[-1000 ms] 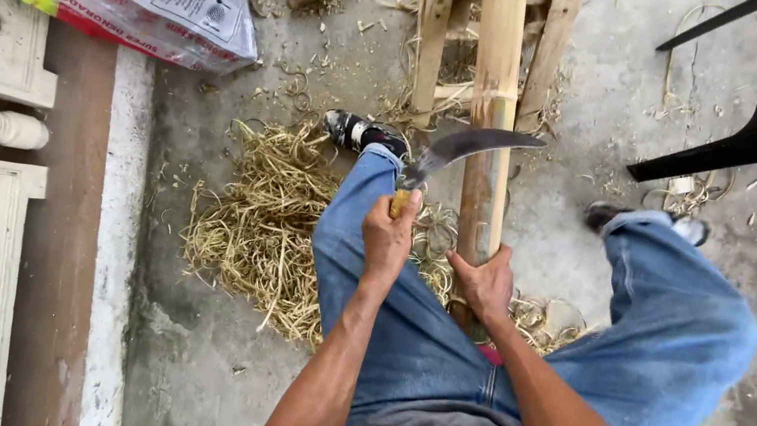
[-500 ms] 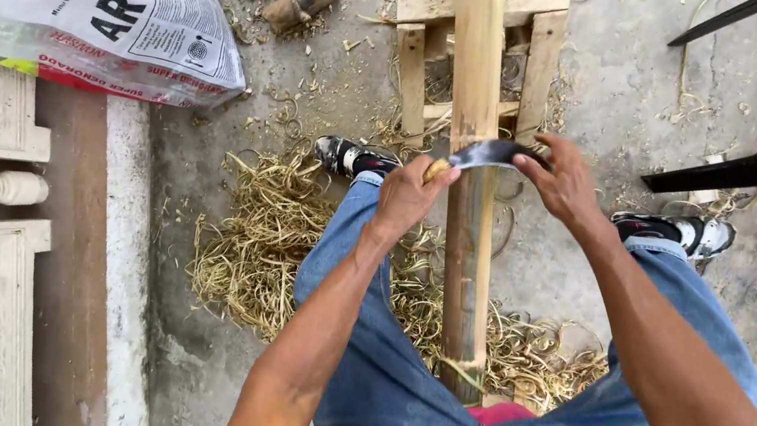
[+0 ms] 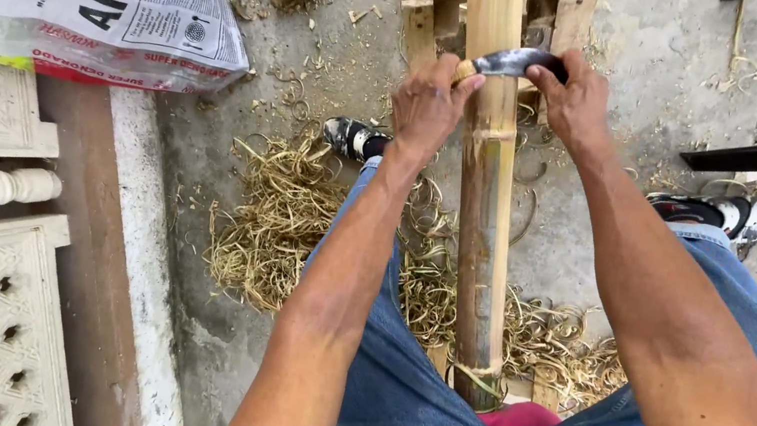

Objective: The recorder is using a curved knife or sickle to scrape and smooth the surface of a bamboo pole in an outdoor workshop.

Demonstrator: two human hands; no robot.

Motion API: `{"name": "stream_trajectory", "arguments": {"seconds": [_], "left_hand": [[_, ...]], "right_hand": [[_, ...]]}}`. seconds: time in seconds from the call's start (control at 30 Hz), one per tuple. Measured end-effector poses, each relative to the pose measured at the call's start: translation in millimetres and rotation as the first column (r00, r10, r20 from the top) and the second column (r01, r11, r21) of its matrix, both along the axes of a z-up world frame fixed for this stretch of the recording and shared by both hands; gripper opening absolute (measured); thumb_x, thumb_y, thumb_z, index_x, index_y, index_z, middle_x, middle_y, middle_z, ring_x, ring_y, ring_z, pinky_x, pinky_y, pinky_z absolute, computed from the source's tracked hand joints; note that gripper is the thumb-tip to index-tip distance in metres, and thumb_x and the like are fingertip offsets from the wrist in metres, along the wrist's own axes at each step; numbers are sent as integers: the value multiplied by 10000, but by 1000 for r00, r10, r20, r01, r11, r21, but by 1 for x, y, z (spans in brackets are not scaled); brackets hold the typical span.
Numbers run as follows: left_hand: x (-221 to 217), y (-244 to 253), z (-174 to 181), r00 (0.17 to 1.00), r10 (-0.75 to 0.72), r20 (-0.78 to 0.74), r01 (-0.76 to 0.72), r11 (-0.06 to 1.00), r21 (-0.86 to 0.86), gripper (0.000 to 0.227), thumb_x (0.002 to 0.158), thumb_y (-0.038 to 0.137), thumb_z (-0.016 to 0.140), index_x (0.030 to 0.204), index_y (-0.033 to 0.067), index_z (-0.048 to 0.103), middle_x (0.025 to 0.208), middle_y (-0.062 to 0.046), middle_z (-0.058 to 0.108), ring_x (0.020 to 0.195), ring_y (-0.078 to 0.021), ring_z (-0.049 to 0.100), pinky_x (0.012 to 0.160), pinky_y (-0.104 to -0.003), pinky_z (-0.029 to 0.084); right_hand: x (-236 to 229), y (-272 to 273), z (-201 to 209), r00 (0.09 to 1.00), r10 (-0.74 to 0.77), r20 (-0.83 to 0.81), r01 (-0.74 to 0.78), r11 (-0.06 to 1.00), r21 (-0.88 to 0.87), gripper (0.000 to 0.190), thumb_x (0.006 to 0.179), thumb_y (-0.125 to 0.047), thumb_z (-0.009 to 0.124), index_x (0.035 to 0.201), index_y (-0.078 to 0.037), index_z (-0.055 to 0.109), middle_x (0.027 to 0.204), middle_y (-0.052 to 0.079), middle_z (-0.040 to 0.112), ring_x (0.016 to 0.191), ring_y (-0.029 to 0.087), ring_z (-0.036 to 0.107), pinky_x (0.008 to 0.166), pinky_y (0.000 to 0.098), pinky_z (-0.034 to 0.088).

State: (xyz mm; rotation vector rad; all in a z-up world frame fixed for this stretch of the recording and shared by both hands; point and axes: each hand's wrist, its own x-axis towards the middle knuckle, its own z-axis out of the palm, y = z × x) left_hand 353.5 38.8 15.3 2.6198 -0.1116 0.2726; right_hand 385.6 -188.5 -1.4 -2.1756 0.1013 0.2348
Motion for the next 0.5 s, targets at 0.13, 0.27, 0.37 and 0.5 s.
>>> {"name": "stream_trajectory", "arguments": {"seconds": [0.13,0.27,0.37,0.5], "left_hand": [[-41,-9,11,999,17,-35,-15,999,40,444,961,585,593,936,142,586,784,-21,588,665,-176,553,540,-359,471],[-76,-18,31,997,8,72,-8,1000,8,461,927,526,644,1036,78,630,874,-102,659,771,-281,649,659,-448,510],[-83,-20,40,999,32,31,-32,999,12,440,918,501,677,971,68,622,900,-128,666,850,-340,660,730,-474,518],[-101,-22,44,1000,15,-7,-14,999,38,426,909,480,695,964,63,627,905,-139,668,848,-356,647,737,-484,512]], "right_hand": [[-40,-4,-12,988,-10,154,13,1000,-20,361,999,-380,738,1038,-34,642,885,153,742,697,214,678,558,402,530],[-75,-6,-2,985,-15,171,14,1000,10,346,996,-356,770,1039,-29,666,864,197,720,746,298,689,653,464,513],[-82,-7,-17,967,-59,248,43,997,70,370,964,-349,788,1024,-11,650,896,205,717,796,325,703,694,458,524],[-104,-8,-13,975,-48,218,36,997,61,376,957,-362,781,1057,-21,659,897,220,712,809,357,696,697,461,518]]}}
